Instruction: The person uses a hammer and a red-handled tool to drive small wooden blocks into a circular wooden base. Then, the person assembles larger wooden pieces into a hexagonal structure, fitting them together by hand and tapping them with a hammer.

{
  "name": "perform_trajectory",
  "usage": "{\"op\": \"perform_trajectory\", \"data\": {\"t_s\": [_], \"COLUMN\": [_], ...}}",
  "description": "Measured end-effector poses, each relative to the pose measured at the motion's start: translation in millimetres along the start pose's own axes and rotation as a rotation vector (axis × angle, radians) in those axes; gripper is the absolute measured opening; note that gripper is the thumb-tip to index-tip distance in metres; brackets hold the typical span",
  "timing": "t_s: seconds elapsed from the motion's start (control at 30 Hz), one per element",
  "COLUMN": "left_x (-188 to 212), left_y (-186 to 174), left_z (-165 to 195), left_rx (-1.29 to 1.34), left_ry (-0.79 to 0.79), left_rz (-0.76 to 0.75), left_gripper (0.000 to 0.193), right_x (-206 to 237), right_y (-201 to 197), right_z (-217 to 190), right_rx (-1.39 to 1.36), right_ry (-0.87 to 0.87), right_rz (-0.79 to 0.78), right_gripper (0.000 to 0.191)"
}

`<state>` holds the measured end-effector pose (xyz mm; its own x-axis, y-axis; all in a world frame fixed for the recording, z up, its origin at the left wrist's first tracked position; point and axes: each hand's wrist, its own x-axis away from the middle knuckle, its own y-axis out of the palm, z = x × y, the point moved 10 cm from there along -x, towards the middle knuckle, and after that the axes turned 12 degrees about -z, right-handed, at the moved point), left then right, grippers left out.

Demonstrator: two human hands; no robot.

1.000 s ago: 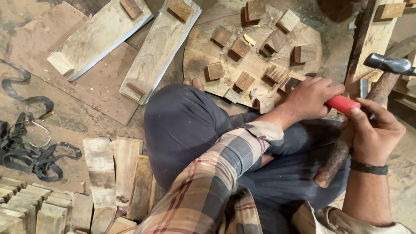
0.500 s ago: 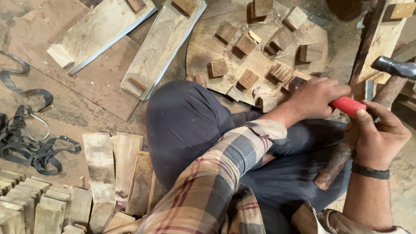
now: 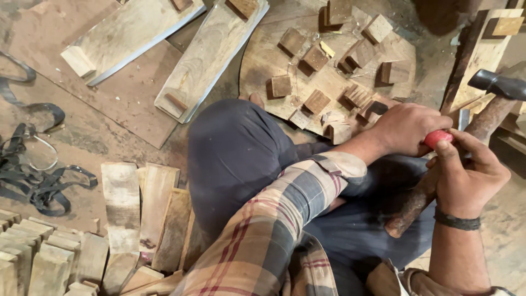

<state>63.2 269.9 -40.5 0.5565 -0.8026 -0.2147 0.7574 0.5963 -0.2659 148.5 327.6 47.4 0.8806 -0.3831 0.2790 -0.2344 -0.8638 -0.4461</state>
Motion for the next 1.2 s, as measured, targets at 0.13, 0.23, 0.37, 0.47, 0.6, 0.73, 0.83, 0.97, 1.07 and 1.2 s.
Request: {"op": "perform_trajectory", "data": {"t_s": [0.13, 0.23, 0.37, 0.47, 0.6, 0.73, 0.83, 0.97, 1.07, 1.2], "left_x": [-3, -5, -5, -1, 1, -1, -6, -11, -10, -7], "left_y": [6, 13, 18, 22, 27, 23, 21, 26, 24, 31], "left_z": [-3, -5, -4, -2, -5, -6, -6, -11, -12, -20], "left_rx": [0.006, 0.007, -0.030, -0.076, -0.056, -0.049, -0.042, -0.027, -0.027, -0.023], "left_ry": [0.007, 0.003, 0.021, 0.029, 0.004, 0.003, 0.003, -0.035, -0.022, -0.020], "left_rz": [-0.061, -0.077, -0.030, 0.001, -0.005, -0.011, -0.039, -0.101, -0.045, -0.032], "left_gripper": [0.028, 0.030, 0.040, 0.045, 0.040, 0.042, 0.043, 0.042, 0.046, 0.044], "right_x": [4, 5, 4, 5, 7, 5, 0, -4, -4, -5], "right_y": [0, -6, -14, -18, -21, -22, -20, -16, -17, -15], "right_z": [5, 19, 31, 37, 41, 38, 38, 25, 22, 25], "right_rx": [-0.020, -0.057, -0.102, -0.105, -0.099, -0.043, -0.115, -0.141, -0.117, -0.083], "right_ry": [-0.024, 0.000, -0.005, 0.001, -0.013, -0.046, -0.011, -0.006, 0.018, -0.040], "right_rz": [-0.020, -0.009, -0.033, -0.064, -0.070, -0.058, -0.056, -0.051, -0.026, -0.065], "right_gripper": [0.017, 0.015, 0.016, 0.016, 0.017, 0.016, 0.015, 0.017, 0.018, 0.023]}}
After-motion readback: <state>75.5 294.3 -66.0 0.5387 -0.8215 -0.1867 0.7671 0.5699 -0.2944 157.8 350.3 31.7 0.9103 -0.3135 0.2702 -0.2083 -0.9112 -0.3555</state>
